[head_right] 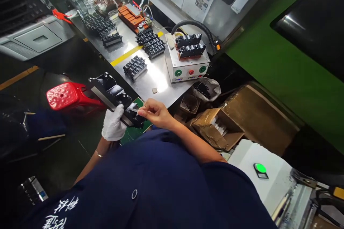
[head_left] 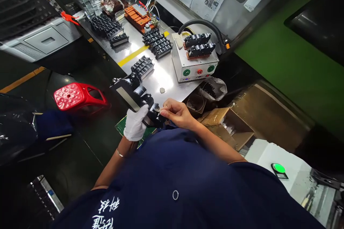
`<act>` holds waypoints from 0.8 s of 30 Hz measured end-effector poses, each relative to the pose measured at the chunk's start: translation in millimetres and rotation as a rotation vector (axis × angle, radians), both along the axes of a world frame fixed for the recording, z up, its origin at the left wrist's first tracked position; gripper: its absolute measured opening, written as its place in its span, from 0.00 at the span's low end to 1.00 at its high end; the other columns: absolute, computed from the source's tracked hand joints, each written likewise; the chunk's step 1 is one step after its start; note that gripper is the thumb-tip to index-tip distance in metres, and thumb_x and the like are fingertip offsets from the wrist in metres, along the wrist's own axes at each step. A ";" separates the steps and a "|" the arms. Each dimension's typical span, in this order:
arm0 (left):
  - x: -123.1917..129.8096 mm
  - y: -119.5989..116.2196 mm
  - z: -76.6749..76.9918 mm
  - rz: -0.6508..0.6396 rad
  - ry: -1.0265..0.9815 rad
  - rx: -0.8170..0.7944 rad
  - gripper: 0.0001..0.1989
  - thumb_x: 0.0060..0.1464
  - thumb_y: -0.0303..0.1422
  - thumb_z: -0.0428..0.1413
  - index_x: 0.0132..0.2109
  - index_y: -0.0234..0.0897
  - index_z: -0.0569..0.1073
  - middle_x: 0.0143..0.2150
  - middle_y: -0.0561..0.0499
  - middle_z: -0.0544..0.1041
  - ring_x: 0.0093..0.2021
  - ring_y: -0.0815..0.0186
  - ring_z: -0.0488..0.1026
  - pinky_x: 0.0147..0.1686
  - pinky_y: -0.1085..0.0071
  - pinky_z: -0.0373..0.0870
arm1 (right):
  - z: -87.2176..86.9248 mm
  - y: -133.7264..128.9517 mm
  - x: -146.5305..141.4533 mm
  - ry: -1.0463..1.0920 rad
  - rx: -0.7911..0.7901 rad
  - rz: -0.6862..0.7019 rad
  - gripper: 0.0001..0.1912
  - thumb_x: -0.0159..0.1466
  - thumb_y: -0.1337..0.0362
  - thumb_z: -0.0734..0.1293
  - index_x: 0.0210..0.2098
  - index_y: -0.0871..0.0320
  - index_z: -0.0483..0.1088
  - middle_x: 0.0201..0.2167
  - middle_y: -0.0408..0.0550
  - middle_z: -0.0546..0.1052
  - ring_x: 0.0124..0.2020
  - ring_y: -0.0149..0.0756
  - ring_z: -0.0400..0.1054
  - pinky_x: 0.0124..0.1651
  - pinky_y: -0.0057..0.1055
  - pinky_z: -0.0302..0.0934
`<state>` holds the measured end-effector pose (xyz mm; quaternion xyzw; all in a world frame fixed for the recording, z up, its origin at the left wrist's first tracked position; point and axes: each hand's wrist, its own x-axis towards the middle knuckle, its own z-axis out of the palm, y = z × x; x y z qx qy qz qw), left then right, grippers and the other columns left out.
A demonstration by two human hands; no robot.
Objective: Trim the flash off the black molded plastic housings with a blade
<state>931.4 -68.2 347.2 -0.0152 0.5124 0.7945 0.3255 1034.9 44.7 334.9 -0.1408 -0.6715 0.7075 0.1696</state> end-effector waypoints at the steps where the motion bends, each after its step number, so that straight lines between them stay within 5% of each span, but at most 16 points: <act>1: -1.3 0.0 -1.6 0.014 -0.008 -0.026 0.22 0.32 0.37 0.73 0.38 0.36 0.81 0.35 0.50 0.83 0.36 0.60 0.81 0.41 0.67 0.78 | -5.9 -0.9 -2.9 -0.005 0.021 -0.033 0.21 0.58 0.46 0.69 0.25 0.58 0.66 0.27 0.41 0.67 0.28 0.27 0.61 0.32 0.28 0.57; 6: -3.6 -10.1 3.0 0.023 -0.069 0.025 0.23 0.32 0.40 0.73 0.38 0.39 0.80 0.30 0.54 0.81 0.38 0.60 0.81 0.44 0.67 0.78 | -54.1 19.2 -8.9 -0.254 0.066 -0.329 0.29 0.50 0.35 0.68 0.21 0.57 0.64 0.20 0.39 0.65 0.23 0.26 0.55 0.26 0.27 0.53; 9: -7.8 -16.6 14.3 0.001 -0.065 0.110 0.26 0.29 0.42 0.74 0.40 0.42 0.79 0.27 0.57 0.79 0.37 0.59 0.81 0.44 0.66 0.79 | -69.8 38.0 0.1 -0.301 0.091 -0.392 0.30 0.50 0.35 0.68 0.18 0.56 0.59 0.17 0.37 0.60 0.21 0.26 0.51 0.25 0.28 0.50; 14: -17.3 -8.3 11.7 -0.077 -0.304 0.079 0.15 0.51 0.42 0.64 0.42 0.36 0.77 0.30 0.52 0.80 0.30 0.63 0.80 0.40 0.64 0.80 | -37.6 29.9 -2.1 -0.187 0.112 -0.230 0.24 0.55 0.40 0.68 0.29 0.56 0.71 0.26 0.43 0.69 0.25 0.29 0.61 0.28 0.30 0.58; 19: -13.1 -3.6 -0.5 -0.165 -0.452 0.086 0.14 0.59 0.42 0.57 0.41 0.34 0.76 0.32 0.48 0.81 0.33 0.60 0.81 0.41 0.63 0.79 | 4.9 13.0 -10.4 0.060 0.285 0.074 0.13 0.65 0.53 0.66 0.36 0.56 0.75 0.31 0.46 0.71 0.34 0.32 0.65 0.36 0.32 0.61; 22: -10.5 -5.6 -1.7 -0.167 -0.436 0.094 0.14 0.59 0.42 0.57 0.41 0.35 0.77 0.32 0.48 0.81 0.35 0.59 0.81 0.41 0.64 0.79 | 4.7 14.8 -10.5 0.033 0.290 0.106 0.14 0.65 0.53 0.66 0.35 0.56 0.74 0.30 0.45 0.70 0.32 0.31 0.65 0.35 0.31 0.60; 24: -11.1 -6.4 -0.9 -0.174 -0.441 0.102 0.15 0.59 0.43 0.56 0.43 0.36 0.77 0.31 0.50 0.80 0.33 0.61 0.80 0.40 0.64 0.79 | -1.9 16.3 -10.8 -0.002 0.307 -0.022 0.15 0.64 0.51 0.66 0.33 0.57 0.73 0.29 0.44 0.70 0.31 0.30 0.63 0.34 0.31 0.59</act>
